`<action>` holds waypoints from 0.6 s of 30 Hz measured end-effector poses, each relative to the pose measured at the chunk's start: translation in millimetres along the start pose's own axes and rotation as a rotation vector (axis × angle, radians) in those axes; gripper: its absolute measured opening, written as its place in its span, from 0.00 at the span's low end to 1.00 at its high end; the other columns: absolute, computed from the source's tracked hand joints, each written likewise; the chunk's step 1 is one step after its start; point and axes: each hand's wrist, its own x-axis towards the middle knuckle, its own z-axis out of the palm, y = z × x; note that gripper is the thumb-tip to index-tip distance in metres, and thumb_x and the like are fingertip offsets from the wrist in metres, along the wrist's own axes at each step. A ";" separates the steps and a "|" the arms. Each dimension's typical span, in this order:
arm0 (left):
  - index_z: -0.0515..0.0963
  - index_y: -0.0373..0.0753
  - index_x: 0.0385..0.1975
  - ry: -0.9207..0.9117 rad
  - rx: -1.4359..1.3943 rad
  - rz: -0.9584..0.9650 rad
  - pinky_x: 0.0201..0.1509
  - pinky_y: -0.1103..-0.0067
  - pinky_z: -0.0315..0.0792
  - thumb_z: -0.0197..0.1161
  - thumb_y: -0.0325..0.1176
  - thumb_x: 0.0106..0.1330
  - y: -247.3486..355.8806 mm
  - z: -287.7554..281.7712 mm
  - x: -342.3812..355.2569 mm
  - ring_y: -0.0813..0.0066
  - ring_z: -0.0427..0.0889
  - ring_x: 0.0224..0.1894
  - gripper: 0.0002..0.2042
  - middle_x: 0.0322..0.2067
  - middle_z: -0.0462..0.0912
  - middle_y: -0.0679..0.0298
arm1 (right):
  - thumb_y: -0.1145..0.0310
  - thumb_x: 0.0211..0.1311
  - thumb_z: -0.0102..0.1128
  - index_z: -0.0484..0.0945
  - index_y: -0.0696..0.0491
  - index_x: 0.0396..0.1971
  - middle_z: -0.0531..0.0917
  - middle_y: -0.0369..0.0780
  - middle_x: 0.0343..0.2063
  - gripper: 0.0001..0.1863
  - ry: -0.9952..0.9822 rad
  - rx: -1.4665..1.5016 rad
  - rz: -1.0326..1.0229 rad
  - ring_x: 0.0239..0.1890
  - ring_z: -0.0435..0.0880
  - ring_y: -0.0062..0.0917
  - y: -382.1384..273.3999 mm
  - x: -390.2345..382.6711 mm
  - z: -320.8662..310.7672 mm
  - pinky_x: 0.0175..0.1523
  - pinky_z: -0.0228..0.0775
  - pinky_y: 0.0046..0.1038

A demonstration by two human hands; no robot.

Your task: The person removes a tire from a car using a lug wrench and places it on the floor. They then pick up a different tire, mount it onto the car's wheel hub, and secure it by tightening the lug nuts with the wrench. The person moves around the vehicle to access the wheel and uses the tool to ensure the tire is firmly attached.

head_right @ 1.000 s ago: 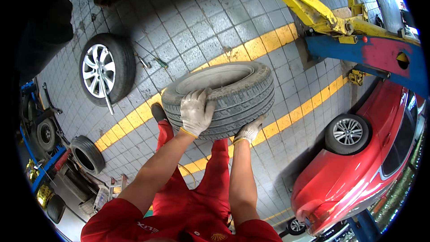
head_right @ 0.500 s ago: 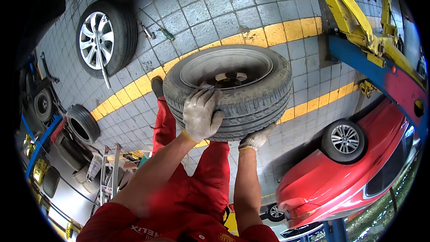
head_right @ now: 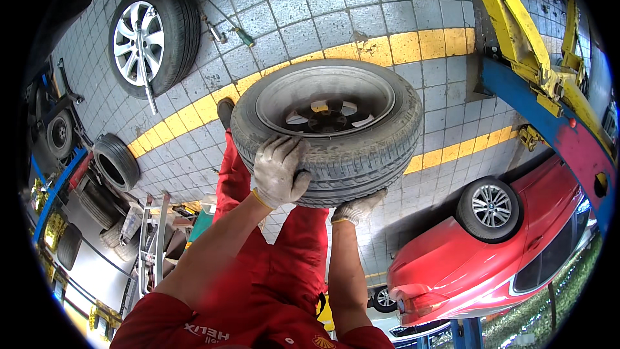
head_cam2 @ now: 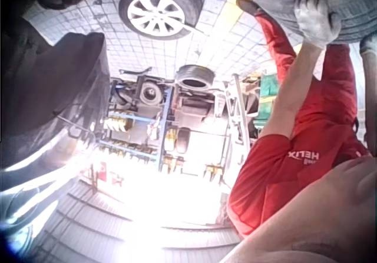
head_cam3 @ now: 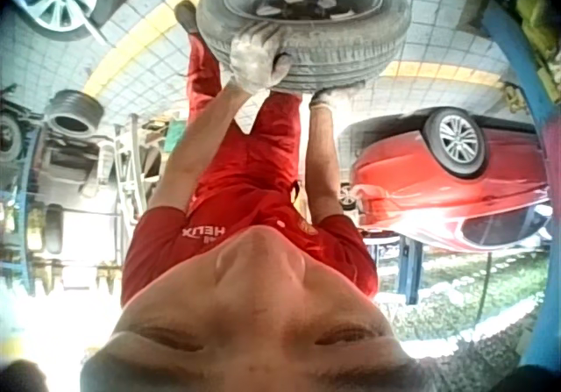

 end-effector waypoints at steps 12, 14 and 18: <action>0.83 0.38 0.57 0.012 -0.013 -0.011 0.69 0.52 0.73 0.67 0.46 0.56 -15.0 -12.0 12.8 0.47 0.81 0.58 0.29 0.55 0.84 0.52 | 0.40 0.85 0.38 0.60 0.54 0.82 0.62 0.45 0.82 0.40 0.036 -0.126 -0.193 0.80 0.64 0.41 19.4 2.4 2.6 0.84 0.54 0.43; 0.83 0.38 0.58 0.010 0.000 -0.002 0.69 0.52 0.73 0.67 0.47 0.57 -15.9 -12.0 7.0 0.47 0.81 0.58 0.29 0.54 0.84 0.52 | 0.40 0.85 0.38 0.59 0.54 0.82 0.61 0.45 0.82 0.40 0.003 -0.004 -0.073 0.80 0.63 0.42 18.4 -0.6 -2.0 0.84 0.54 0.43; 0.82 0.38 0.59 0.000 0.016 0.004 0.68 0.49 0.73 0.63 0.52 0.63 -19.6 -1.6 -19.2 0.47 0.82 0.59 0.29 0.54 0.84 0.52 | 0.37 0.84 0.39 0.59 0.54 0.83 0.60 0.44 0.83 0.42 0.080 0.029 0.017 0.81 0.63 0.42 16.7 -14.2 -2.0 0.84 0.54 0.43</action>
